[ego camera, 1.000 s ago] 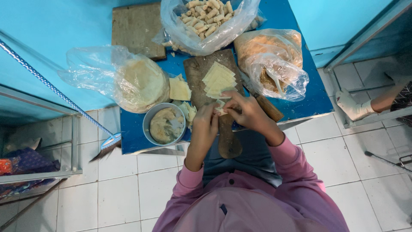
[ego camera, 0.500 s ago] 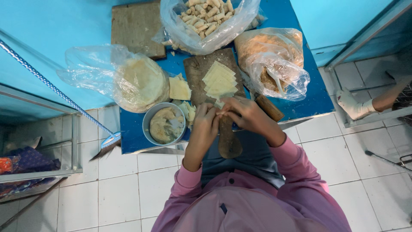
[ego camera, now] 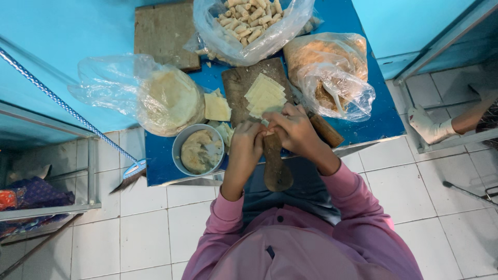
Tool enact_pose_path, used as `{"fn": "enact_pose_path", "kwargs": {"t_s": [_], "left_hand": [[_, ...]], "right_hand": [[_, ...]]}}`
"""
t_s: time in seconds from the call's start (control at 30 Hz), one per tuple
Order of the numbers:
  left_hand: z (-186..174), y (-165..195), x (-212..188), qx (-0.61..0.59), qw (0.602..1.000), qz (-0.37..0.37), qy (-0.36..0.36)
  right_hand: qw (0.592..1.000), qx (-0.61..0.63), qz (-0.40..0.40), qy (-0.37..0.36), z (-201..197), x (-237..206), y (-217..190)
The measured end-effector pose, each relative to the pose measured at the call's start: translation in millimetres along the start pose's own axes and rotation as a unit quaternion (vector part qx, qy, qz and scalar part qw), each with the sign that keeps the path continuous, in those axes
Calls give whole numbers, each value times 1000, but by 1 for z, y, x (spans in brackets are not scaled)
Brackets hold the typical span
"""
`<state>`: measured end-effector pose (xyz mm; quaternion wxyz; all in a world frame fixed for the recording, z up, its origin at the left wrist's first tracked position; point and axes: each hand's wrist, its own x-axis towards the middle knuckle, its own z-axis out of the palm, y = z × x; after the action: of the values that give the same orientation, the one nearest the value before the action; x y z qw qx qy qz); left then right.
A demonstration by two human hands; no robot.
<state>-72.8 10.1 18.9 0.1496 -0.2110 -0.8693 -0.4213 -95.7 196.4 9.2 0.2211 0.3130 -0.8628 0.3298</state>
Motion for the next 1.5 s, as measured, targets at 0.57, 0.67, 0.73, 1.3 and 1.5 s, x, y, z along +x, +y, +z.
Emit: {"fn": "enact_pose_path", "kwargs": {"t_s": [0.57,0.67,0.73,1.3,1.5], "left_hand": [[11,-3,-2,78,997,-12,18],[14,-2,0,101,994,-11,32],[15,-3,2,103,994,-9,46],[0,19,-2,-132,989,-24,67],[-4,12,-3,-82,994,-62,38]], "right_hand": [[994,-72,-36,69,1,-2,-14],[991,-95,-37,83,4,-6,-18],[989,-121,-52,72,5,-9,-20],[796,566,211,-36,4,-22,11],[827,398,250,-309,-47,-6,20]]}}
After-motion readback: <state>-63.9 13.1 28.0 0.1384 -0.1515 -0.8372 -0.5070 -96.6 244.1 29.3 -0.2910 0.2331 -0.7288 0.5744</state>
